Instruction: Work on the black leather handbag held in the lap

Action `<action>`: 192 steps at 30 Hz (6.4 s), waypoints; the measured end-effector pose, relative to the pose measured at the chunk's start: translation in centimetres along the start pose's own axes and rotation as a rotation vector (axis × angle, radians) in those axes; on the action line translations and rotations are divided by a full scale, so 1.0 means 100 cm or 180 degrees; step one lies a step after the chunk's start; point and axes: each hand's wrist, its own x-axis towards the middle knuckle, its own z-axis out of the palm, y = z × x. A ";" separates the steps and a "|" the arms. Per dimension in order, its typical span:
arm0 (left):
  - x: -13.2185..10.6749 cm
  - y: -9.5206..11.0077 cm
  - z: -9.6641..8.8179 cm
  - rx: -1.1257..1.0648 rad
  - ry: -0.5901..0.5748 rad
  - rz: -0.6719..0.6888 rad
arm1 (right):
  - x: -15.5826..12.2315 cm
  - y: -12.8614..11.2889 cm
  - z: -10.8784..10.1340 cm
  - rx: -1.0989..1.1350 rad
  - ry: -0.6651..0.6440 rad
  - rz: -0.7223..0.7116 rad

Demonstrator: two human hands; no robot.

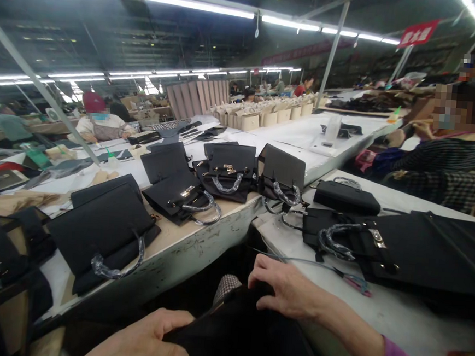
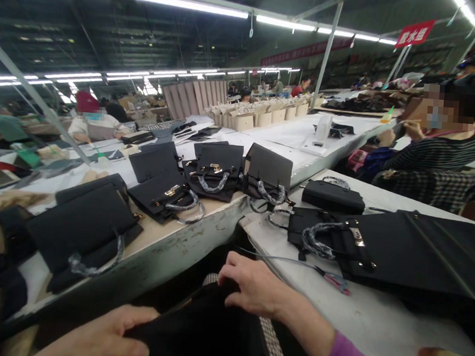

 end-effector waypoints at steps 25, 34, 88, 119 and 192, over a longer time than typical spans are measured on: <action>0.036 0.036 0.014 0.2025 0.1147 0.0469 | 0.024 0.007 0.026 0.1833 0.0265 0.0365; 0.093 0.046 0.032 0.1527 0.0885 0.1097 | 0.010 0.006 0.027 0.1905 0.0502 0.0362; 0.091 0.035 0.027 0.0874 0.1245 0.0733 | 0.012 -0.002 0.036 0.1171 0.0567 0.0718; 0.079 0.021 0.024 0.2011 0.1467 0.0768 | 0.024 0.001 0.046 0.1835 0.0441 0.0716; 0.044 -0.013 0.039 0.2620 0.2645 0.1389 | 0.041 0.007 0.029 0.1083 -0.0231 0.0317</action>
